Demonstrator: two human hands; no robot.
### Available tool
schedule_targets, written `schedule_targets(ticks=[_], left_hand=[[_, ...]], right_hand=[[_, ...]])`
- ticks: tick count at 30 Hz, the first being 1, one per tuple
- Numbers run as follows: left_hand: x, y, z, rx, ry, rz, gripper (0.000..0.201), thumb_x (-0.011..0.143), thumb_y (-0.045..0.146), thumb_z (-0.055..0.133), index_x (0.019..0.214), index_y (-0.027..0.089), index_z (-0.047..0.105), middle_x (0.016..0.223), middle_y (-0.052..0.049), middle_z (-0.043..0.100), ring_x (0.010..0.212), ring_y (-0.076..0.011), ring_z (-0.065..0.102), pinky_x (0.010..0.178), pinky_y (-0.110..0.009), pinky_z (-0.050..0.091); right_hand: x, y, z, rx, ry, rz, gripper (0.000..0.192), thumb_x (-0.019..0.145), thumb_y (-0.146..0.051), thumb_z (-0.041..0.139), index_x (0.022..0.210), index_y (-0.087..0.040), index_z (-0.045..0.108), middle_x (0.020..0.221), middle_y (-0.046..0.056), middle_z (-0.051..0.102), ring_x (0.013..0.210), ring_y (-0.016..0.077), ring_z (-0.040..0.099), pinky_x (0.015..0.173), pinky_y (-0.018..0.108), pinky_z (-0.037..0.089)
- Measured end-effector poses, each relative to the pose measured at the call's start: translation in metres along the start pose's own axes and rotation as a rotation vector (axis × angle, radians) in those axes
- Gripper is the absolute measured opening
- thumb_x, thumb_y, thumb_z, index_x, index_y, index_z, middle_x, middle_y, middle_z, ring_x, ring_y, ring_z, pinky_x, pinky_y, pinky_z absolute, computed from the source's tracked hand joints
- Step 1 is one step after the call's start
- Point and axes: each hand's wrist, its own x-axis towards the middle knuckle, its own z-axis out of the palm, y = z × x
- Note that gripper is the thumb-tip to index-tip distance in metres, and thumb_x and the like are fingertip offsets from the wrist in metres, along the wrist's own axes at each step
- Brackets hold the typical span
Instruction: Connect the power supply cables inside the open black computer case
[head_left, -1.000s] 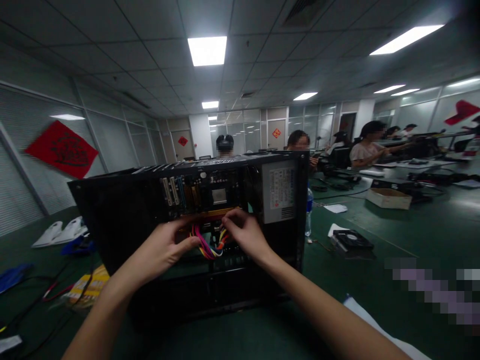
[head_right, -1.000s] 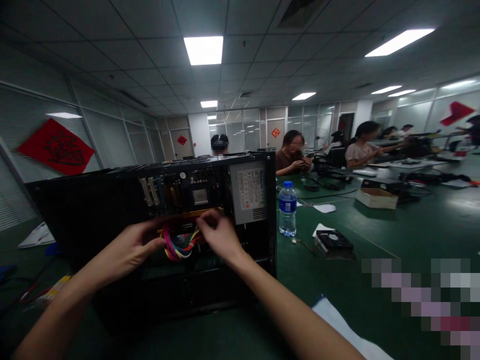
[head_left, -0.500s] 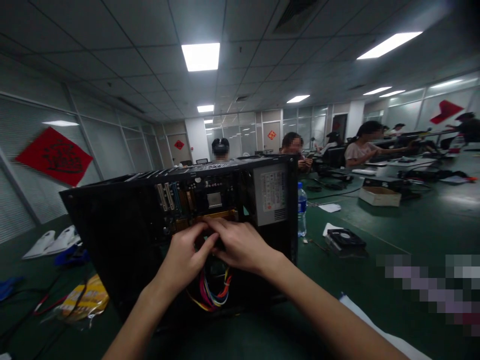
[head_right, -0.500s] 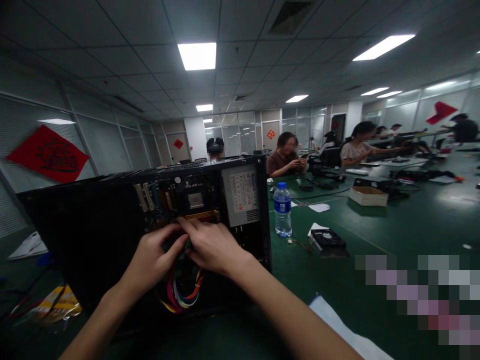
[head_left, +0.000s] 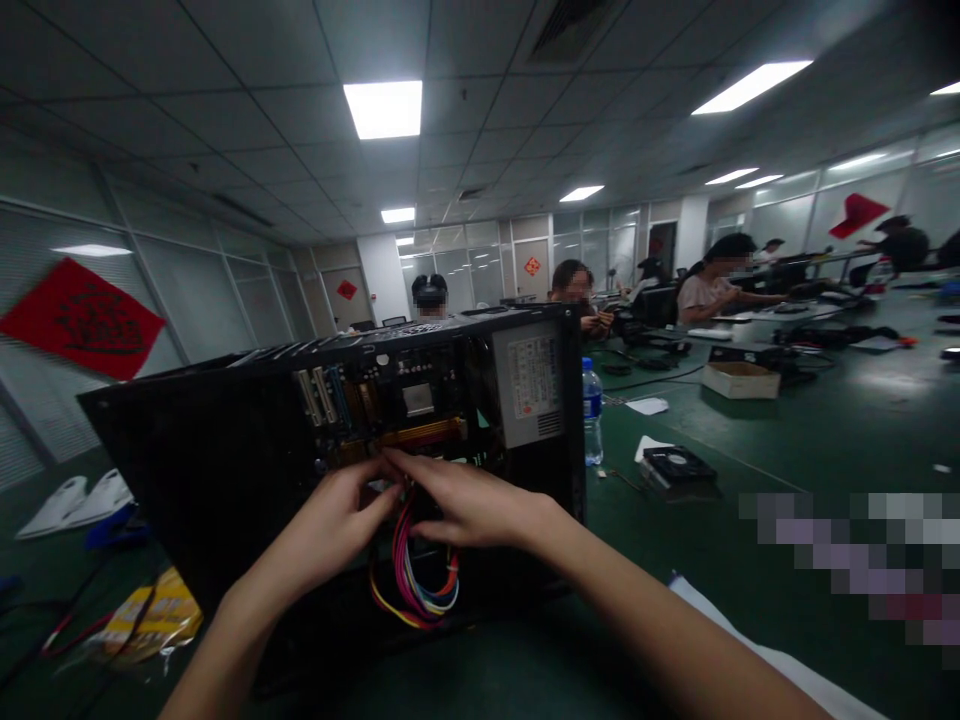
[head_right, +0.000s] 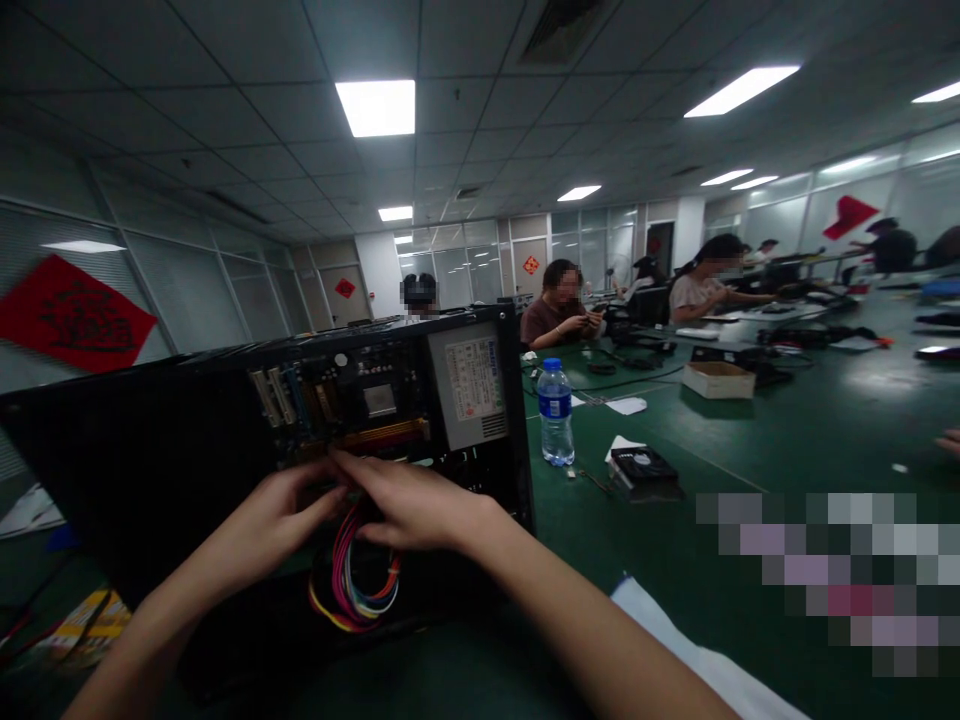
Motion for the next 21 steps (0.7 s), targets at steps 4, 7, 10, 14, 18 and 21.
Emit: schedule_targets(ticks=[4,7,10,14,18,21], left_hand=[[0.001,0.0,0.0,0.155,0.077,0.007,0.031,0.086,0.025,0.043,0.101,0.018,0.07,0.105,-0.009,0.074,0.097,-0.0256,0.068,0.091,-0.039,0.052],[0.001,0.0,-0.009,0.243,0.133,-0.004,0.037,0.077,0.013,0.039,0.098,0.017,0.069,0.104,-0.008,0.074,0.098,-0.0239,0.068,0.09,-0.036,0.054],[-0.002,-0.007,-0.026,0.24,0.171,-0.015,0.044,0.069,0.01,0.037,0.1,0.017,0.068,0.108,-0.007,0.073,0.101,-0.0226,0.068,0.09,-0.033,0.055],[-0.008,-0.016,-0.047,0.26,0.268,0.023,0.043,0.071,0.013,0.041,0.106,0.016,0.065,0.11,-0.007,0.071,0.105,-0.0238,0.066,0.098,-0.037,0.052],[-0.01,-0.009,-0.047,0.231,0.203,0.107,0.032,0.081,0.027,0.054,0.109,0.016,0.065,0.109,-0.008,0.072,0.1,-0.0236,0.068,0.09,-0.035,0.056],[-0.009,0.004,-0.036,0.197,0.23,0.171,0.033,0.084,0.037,0.06,0.109,0.017,0.066,0.102,-0.007,0.074,0.088,-0.0215,0.071,0.079,-0.031,0.058]], right_hand=[[0.002,0.003,-0.003,-0.169,0.086,0.051,0.059,0.09,-0.023,0.061,0.144,-0.017,0.039,0.12,0.015,0.062,0.11,0.0249,0.058,0.091,0.038,0.049],[0.004,0.004,-0.005,-0.314,0.33,0.009,0.021,0.094,-0.021,0.055,0.111,-0.014,0.064,0.107,0.014,0.063,0.106,0.0247,0.055,0.088,0.038,0.049],[0.005,0.003,-0.002,-0.31,0.569,-0.052,0.016,0.093,-0.016,0.052,0.103,-0.014,0.064,0.106,0.014,0.061,0.103,0.0232,0.055,0.088,0.038,0.049],[0.005,0.002,0.004,-0.135,0.733,-0.054,0.021,0.091,-0.012,0.051,0.109,-0.019,0.06,0.108,0.01,0.058,0.104,0.0208,0.056,0.09,0.036,0.05],[0.007,-0.001,0.006,0.019,0.853,0.014,0.02,0.091,-0.012,0.051,0.107,-0.021,0.059,0.11,0.009,0.058,0.107,0.0196,0.058,0.093,0.035,0.049],[0.009,-0.003,0.008,0.059,0.898,0.047,0.018,0.09,-0.013,0.052,0.105,-0.021,0.059,0.109,0.008,0.059,0.106,0.0194,0.058,0.092,0.035,0.049]])
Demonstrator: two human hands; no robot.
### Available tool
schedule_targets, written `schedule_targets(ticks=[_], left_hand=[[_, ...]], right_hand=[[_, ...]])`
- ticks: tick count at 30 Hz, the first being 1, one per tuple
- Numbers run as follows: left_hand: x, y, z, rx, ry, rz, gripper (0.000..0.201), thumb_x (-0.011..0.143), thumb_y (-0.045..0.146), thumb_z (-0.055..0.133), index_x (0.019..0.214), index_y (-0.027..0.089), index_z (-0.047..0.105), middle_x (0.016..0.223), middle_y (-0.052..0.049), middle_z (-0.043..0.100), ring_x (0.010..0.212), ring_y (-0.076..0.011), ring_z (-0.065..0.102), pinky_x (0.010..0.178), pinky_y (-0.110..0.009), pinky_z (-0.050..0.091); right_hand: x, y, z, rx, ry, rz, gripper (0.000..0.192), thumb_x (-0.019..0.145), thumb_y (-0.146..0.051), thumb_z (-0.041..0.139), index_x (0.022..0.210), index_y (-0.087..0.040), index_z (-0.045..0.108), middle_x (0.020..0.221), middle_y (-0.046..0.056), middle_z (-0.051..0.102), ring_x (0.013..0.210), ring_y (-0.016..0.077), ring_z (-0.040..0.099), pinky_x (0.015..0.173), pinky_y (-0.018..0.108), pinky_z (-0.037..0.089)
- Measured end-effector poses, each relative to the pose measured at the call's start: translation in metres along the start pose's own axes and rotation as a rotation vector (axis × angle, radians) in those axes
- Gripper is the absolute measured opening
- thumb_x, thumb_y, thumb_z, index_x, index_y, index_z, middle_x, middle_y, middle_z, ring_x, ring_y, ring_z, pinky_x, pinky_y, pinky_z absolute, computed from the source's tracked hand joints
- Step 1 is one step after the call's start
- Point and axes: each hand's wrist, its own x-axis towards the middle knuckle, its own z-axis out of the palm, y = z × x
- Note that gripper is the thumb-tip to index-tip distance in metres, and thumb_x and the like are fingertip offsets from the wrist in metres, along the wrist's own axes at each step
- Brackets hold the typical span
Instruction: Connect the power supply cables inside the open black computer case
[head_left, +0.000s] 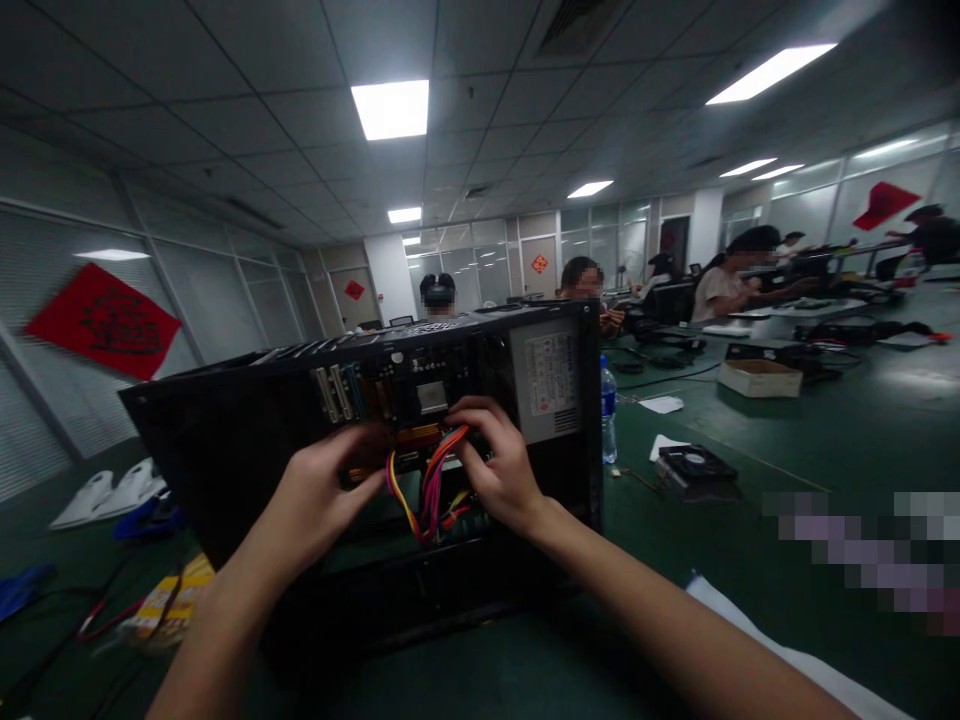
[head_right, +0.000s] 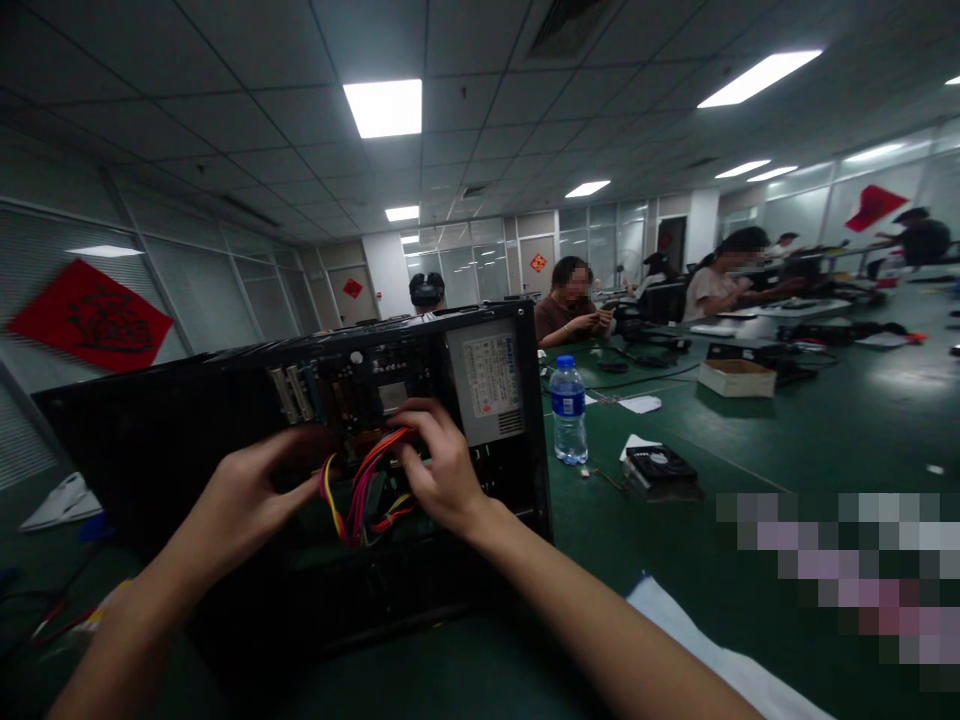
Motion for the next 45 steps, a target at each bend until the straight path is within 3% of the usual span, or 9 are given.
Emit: schedule_targets(ticks=[5,7,11,14,18,22,25,30,45], left_hand=[[0.002,0.011,0.017,0.076,0.151,0.119,0.02,0.087,0.031,0.058,0.096,0.018,0.071,0.094,-0.006,0.075,0.085,-0.0205,0.071,0.078,-0.031,0.057],[0.004,0.005,0.027,0.065,0.17,0.142,0.019,0.087,0.025,0.058,0.099,0.018,0.07,0.098,-0.007,0.075,0.088,-0.0203,0.071,0.081,-0.031,0.057],[0.01,-0.01,0.05,0.057,0.131,0.215,0.017,0.087,0.019,0.057,0.097,0.017,0.071,0.101,-0.008,0.074,0.093,-0.0207,0.07,0.086,-0.031,0.056],[0.015,-0.016,0.063,0.107,0.013,0.156,0.019,0.086,0.016,0.056,0.094,0.02,0.073,0.105,-0.007,0.073,0.097,-0.0216,0.069,0.09,-0.033,0.053],[0.016,-0.019,0.064,0.206,-0.143,-0.05,0.026,0.086,0.02,0.052,0.102,0.019,0.073,0.11,-0.01,0.072,0.103,-0.0269,0.068,0.095,-0.039,0.05],[0.016,-0.02,0.056,0.188,-0.124,-0.249,0.04,0.09,0.021,0.037,0.114,0.017,0.069,0.125,-0.012,0.068,0.118,-0.0286,0.061,0.099,-0.039,0.046],[0.016,-0.016,0.055,0.126,-0.184,-0.353,0.043,0.092,0.033,0.035,0.109,0.016,0.071,0.115,-0.014,0.072,0.106,-0.0288,0.067,0.09,-0.037,0.049],[0.014,-0.011,0.063,0.12,-0.399,-0.412,0.047,0.091,0.045,0.037,0.077,0.019,0.074,0.075,-0.008,0.076,0.071,-0.0226,0.069,0.062,-0.028,0.045],[0.011,-0.01,0.072,0.181,-0.411,-0.44,0.04,0.089,0.041,0.044,0.076,0.02,0.075,0.076,-0.009,0.075,0.07,-0.0207,0.067,0.063,-0.027,0.043]], right_hand=[[-0.002,0.004,0.002,-0.011,-0.032,-0.017,0.019,0.09,-0.011,0.054,0.106,-0.02,0.059,0.109,0.008,0.059,0.106,0.0193,0.058,0.092,0.035,0.048],[0.0,0.007,0.0,-0.096,-0.179,-0.079,0.019,0.09,-0.013,0.055,0.107,-0.018,0.06,0.109,0.01,0.06,0.107,0.0204,0.057,0.092,0.036,0.048],[0.006,0.009,-0.006,-0.495,-0.634,-0.232,0.016,0.092,-0.022,0.059,0.105,-0.016,0.065,0.107,0.011,0.064,0.104,0.0241,0.056,0.09,0.038,0.047],[0.009,0.008,-0.01,-0.73,-0.795,-0.258,0.017,0.094,-0.028,0.057,0.1,-0.017,0.068,0.1,0.009,0.064,0.099,0.0238,0.056,0.087,0.037,0.045],[0.008,0.011,-0.01,-0.836,-0.84,-0.186,0.017,0.096,-0.027,0.054,0.095,-0.018,0.068,0.096,0.008,0.062,0.093,0.0205,0.056,0.083,0.033,0.043],[0.007,0.018,-0.01,-0.862,-0.861,-0.058,0.022,0.099,-0.029,0.049,0.099,-0.016,0.068,0.1,0.009,0.062,0.092,0.0194,0.058,0.075,0.029,0.043],[0.007,0.021,-0.009,-0.876,-0.853,0.009,0.027,0.1,-0.031,0.045,0.098,-0.016,0.068,0.102,0.009,0.061,0.093,0.0197,0.059,0.074,0.029,0.043],[0.006,0.021,-0.009,-0.841,-0.891,0.018,0.03,0.099,-0.034,0.047,0.097,-0.016,0.07,0.101,0.008,0.063,0.093,0.0198,0.059,0.073,0.028,0.044],[0.003,0.027,-0.008,-0.804,-0.951,0.077,0.023,0.095,-0.03,0.054,0.095,-0.016,0.073,0.101,0.009,0.065,0.096,0.0222,0.059,0.073,0.028,0.046]])
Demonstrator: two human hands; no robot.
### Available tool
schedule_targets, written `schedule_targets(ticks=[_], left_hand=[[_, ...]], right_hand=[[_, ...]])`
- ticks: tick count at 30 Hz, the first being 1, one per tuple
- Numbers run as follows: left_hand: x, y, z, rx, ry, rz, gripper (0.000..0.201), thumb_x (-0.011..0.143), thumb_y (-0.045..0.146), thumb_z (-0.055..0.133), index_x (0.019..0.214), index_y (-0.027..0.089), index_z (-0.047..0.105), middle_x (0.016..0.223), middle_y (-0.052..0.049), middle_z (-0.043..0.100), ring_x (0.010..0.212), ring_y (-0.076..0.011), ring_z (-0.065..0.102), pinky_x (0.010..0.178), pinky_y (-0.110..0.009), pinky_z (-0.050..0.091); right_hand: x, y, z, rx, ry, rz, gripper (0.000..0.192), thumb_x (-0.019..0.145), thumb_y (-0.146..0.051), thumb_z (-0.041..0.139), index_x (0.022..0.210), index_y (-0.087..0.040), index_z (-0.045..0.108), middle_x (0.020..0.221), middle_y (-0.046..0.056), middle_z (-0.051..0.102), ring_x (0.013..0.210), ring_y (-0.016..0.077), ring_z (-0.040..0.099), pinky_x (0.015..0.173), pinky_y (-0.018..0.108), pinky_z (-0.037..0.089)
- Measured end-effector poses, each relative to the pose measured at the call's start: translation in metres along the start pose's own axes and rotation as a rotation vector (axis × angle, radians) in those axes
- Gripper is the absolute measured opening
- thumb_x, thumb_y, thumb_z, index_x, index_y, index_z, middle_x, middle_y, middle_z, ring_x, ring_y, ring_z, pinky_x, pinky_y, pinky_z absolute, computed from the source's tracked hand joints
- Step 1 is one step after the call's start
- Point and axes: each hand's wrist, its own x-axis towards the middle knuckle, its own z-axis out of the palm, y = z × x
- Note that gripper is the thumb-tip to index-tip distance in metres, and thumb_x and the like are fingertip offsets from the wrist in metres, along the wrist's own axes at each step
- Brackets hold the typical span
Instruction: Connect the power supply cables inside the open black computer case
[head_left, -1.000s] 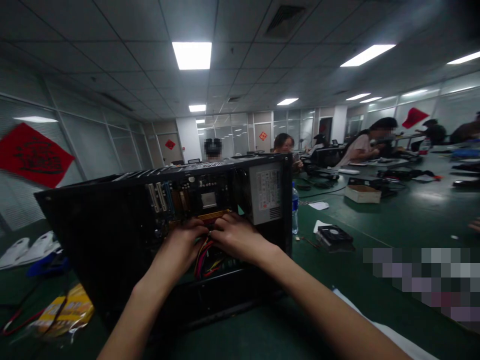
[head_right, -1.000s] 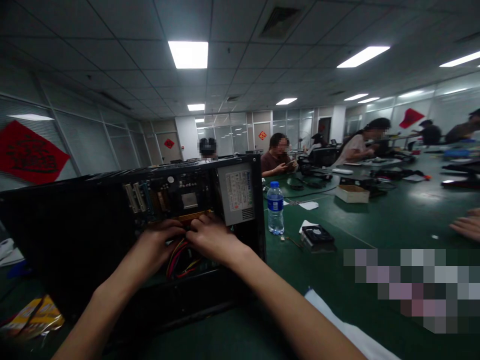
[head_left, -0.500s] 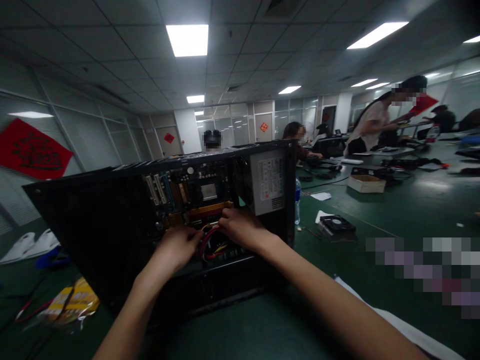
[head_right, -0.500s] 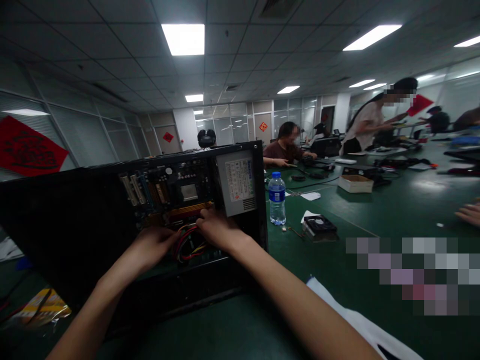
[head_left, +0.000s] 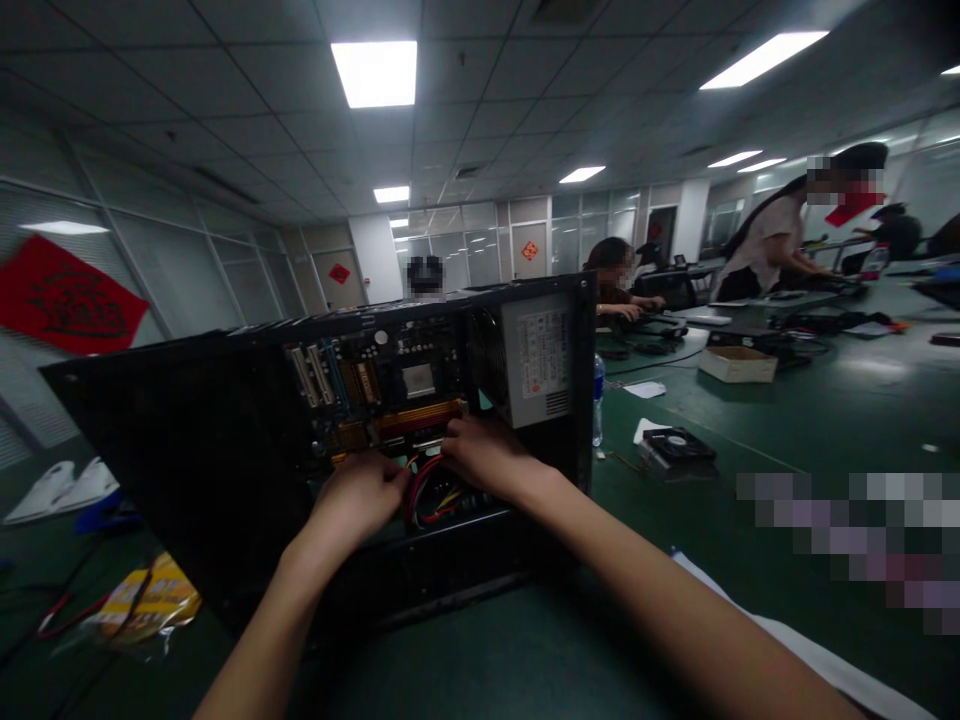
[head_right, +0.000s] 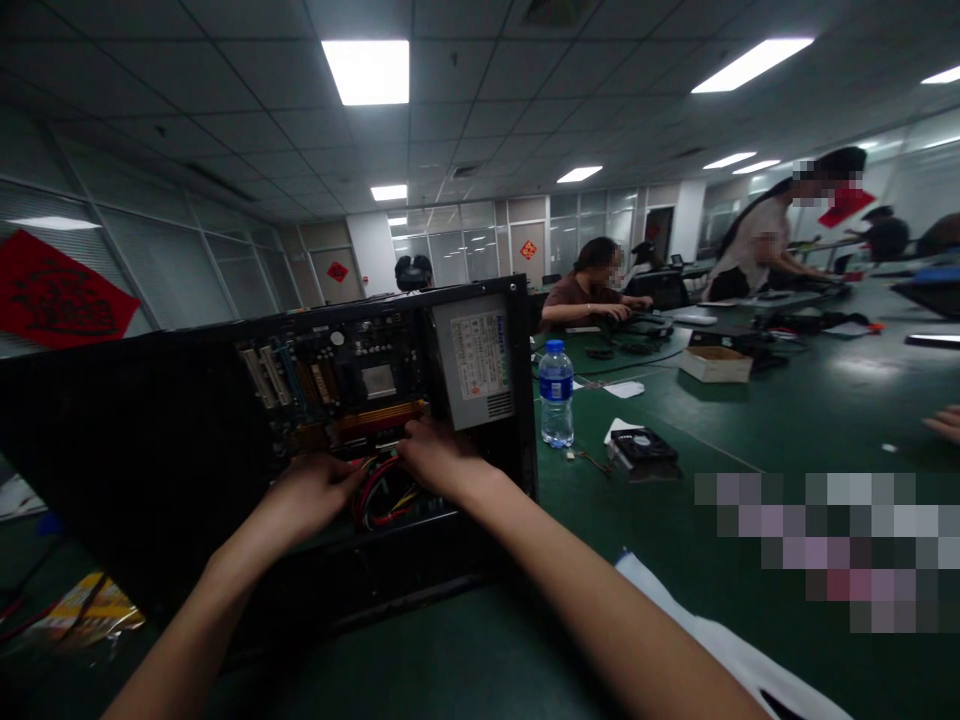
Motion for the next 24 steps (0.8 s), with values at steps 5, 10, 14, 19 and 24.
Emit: schedule_targets(ticks=[5,10,14,19,24], left_hand=[[0.001,0.002,0.003,0.041,0.017,-0.01,0.039,0.09,0.038,0.044,0.071,0.02,0.073,0.074,-0.009,0.074,0.067,-0.0203,0.066,0.058,-0.027,0.038],[0.001,0.005,0.006,0.039,0.037,-0.042,0.039,0.089,0.04,0.043,0.072,0.02,0.073,0.073,-0.009,0.074,0.066,-0.0205,0.066,0.058,-0.028,0.038],[-0.003,0.008,0.003,0.085,0.058,-0.069,0.04,0.089,0.042,0.044,0.071,0.02,0.072,0.074,-0.011,0.074,0.068,-0.0233,0.067,0.06,-0.03,0.041],[-0.007,0.011,0.0,0.127,0.081,-0.066,0.038,0.089,0.039,0.045,0.072,0.019,0.073,0.075,-0.013,0.074,0.07,-0.0263,0.068,0.062,-0.032,0.043],[-0.006,0.01,0.002,0.132,0.086,-0.062,0.04,0.089,0.039,0.042,0.072,0.019,0.072,0.076,-0.013,0.074,0.069,-0.0256,0.068,0.063,-0.032,0.044]], right_hand=[[-0.002,-0.002,-0.002,-0.008,-0.021,0.016,0.021,0.094,-0.029,0.055,0.096,-0.016,0.073,0.103,0.01,0.065,0.098,0.0224,0.06,0.073,0.028,0.047],[-0.002,-0.002,-0.001,0.009,-0.044,0.027,0.022,0.095,-0.03,0.055,0.098,-0.017,0.073,0.104,0.01,0.065,0.098,0.022,0.06,0.073,0.029,0.047],[-0.002,-0.001,0.0,0.001,-0.039,0.022,0.021,0.094,-0.029,0.057,0.097,-0.017,0.073,0.103,0.009,0.066,0.098,0.0226,0.061,0.073,0.029,0.047],[-0.002,-0.001,0.001,-0.005,-0.041,0.013,0.023,0.095,-0.03,0.055,0.098,-0.017,0.073,0.103,0.01,0.066,0.097,0.0226,0.061,0.073,0.029,0.047],[-0.001,0.0,0.002,-0.006,-0.039,0.011,0.023,0.095,-0.031,0.055,0.098,-0.017,0.073,0.103,0.01,0.066,0.097,0.0226,0.061,0.072,0.029,0.047]])
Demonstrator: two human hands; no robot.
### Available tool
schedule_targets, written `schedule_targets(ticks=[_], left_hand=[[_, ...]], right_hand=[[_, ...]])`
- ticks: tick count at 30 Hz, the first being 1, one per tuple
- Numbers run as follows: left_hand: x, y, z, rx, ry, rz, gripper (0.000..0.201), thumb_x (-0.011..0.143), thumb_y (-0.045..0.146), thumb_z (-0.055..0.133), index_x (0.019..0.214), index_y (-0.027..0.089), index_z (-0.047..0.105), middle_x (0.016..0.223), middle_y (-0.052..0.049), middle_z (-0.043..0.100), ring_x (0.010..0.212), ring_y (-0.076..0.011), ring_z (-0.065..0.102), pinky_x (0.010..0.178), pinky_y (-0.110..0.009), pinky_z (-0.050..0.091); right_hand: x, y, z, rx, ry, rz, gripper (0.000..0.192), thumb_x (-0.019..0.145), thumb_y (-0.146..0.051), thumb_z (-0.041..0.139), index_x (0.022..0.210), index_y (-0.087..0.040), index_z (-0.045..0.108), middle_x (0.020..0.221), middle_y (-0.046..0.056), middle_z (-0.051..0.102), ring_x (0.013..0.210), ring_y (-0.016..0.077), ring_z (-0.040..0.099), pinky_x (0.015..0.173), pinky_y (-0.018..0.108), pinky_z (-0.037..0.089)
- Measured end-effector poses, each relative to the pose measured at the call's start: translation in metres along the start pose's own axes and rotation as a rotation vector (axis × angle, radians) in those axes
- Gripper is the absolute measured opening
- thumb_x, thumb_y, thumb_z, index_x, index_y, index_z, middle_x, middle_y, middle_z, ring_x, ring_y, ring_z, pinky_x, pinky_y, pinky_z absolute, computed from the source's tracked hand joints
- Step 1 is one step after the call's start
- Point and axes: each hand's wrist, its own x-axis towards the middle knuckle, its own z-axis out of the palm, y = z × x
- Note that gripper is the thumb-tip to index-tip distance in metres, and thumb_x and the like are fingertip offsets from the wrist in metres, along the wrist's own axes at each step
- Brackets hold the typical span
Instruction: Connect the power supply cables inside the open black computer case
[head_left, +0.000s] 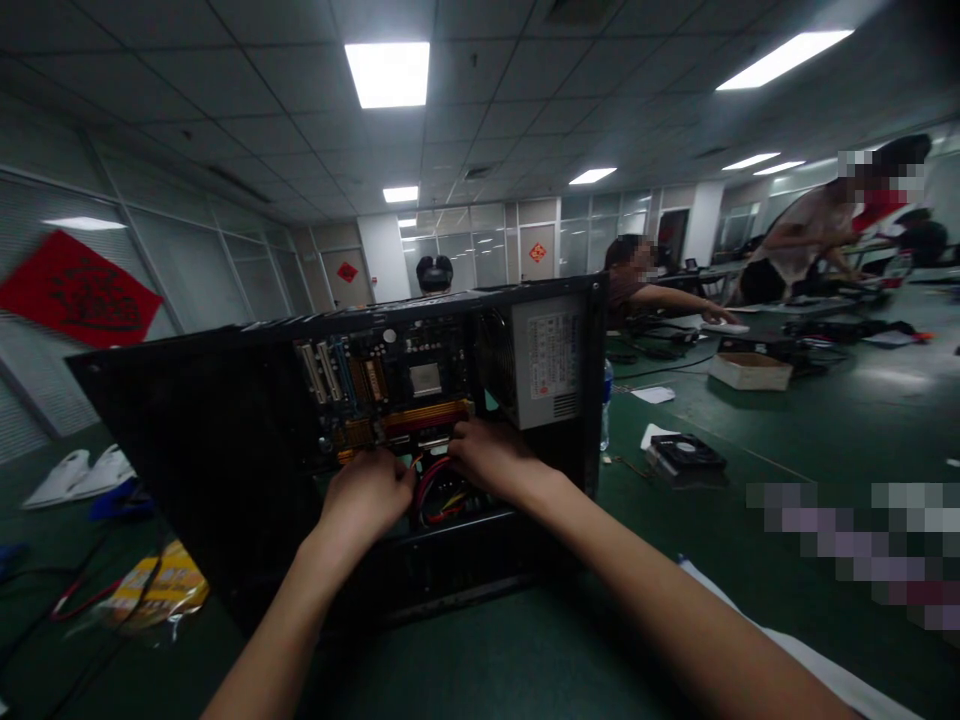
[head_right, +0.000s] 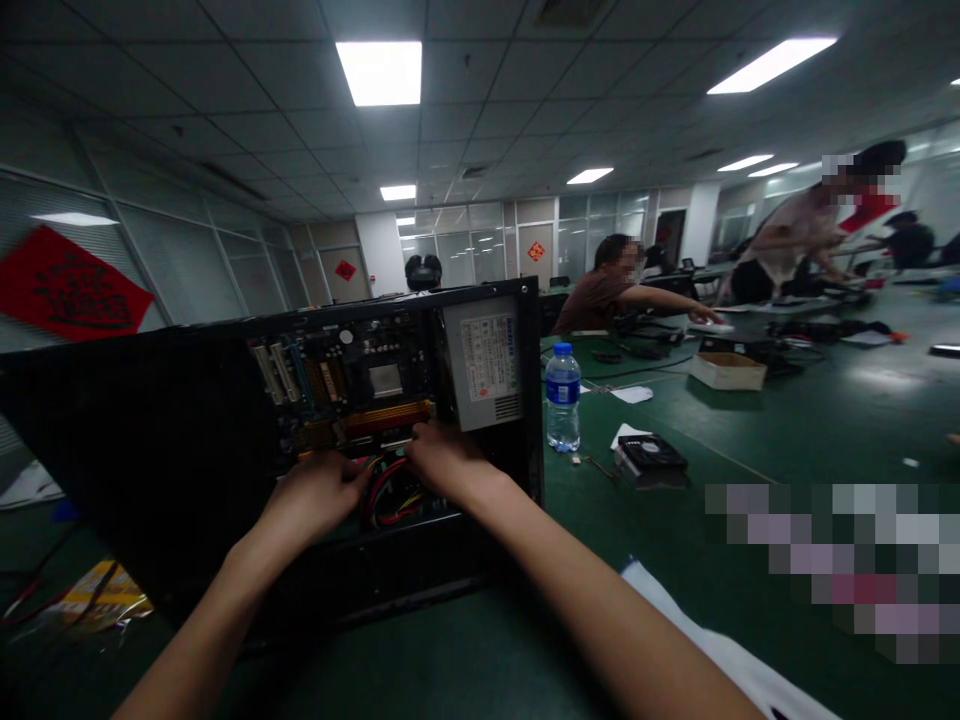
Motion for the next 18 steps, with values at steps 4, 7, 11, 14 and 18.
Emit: schedule_targets(ticks=[4,7,11,14,18], left_hand=[[0.002,-0.002,0.005,-0.011,-0.006,-0.005,0.04,0.088,0.04,0.042,0.071,0.021,0.072,0.078,-0.013,0.074,0.072,-0.0262,0.068,0.063,-0.032,0.043],[0.005,-0.003,0.011,-0.041,-0.001,-0.035,0.037,0.087,0.04,0.043,0.076,0.021,0.073,0.082,-0.013,0.074,0.074,-0.0257,0.068,0.062,-0.031,0.042],[0.01,-0.007,0.018,-0.099,-0.02,-0.059,0.034,0.086,0.038,0.046,0.077,0.019,0.073,0.083,-0.013,0.074,0.073,-0.0236,0.067,0.062,-0.03,0.041],[0.013,-0.01,0.022,-0.143,-0.048,-0.026,0.032,0.086,0.034,0.046,0.075,0.019,0.072,0.08,-0.011,0.074,0.074,-0.0225,0.067,0.062,-0.029,0.04],[0.015,-0.011,0.025,-0.188,-0.051,0.007,0.029,0.086,0.03,0.047,0.081,0.019,0.073,0.086,-0.01,0.075,0.079,-0.0215,0.068,0.064,-0.027,0.04]], right_hand=[[0.001,-0.001,0.0,0.007,-0.013,-0.004,0.023,0.095,-0.029,0.055,0.096,-0.015,0.073,0.102,0.011,0.065,0.096,0.0225,0.061,0.072,0.029,0.046],[0.001,-0.001,0.0,0.028,-0.044,-0.018,0.022,0.096,-0.023,0.052,0.098,-0.015,0.072,0.103,0.01,0.064,0.09,0.0196,0.063,0.069,0.027,0.046],[0.001,-0.002,0.002,0.014,-0.036,-0.027,0.021,0.094,-0.013,0.048,0.101,-0.013,0.069,0.103,0.009,0.063,0.086,0.0178,0.062,0.068,0.026,0.045],[0.002,-0.002,0.002,-0.05,0.021,-0.071,0.019,0.093,-0.013,0.049,0.094,-0.012,0.069,0.099,0.01,0.064,0.097,0.0219,0.058,0.079,0.029,0.046],[0.007,-0.005,0.002,-0.054,0.02,-0.058,0.019,0.093,-0.013,0.048,0.098,-0.012,0.066,0.101,0.011,0.063,0.091,0.0206,0.06,0.073,0.028,0.047]])
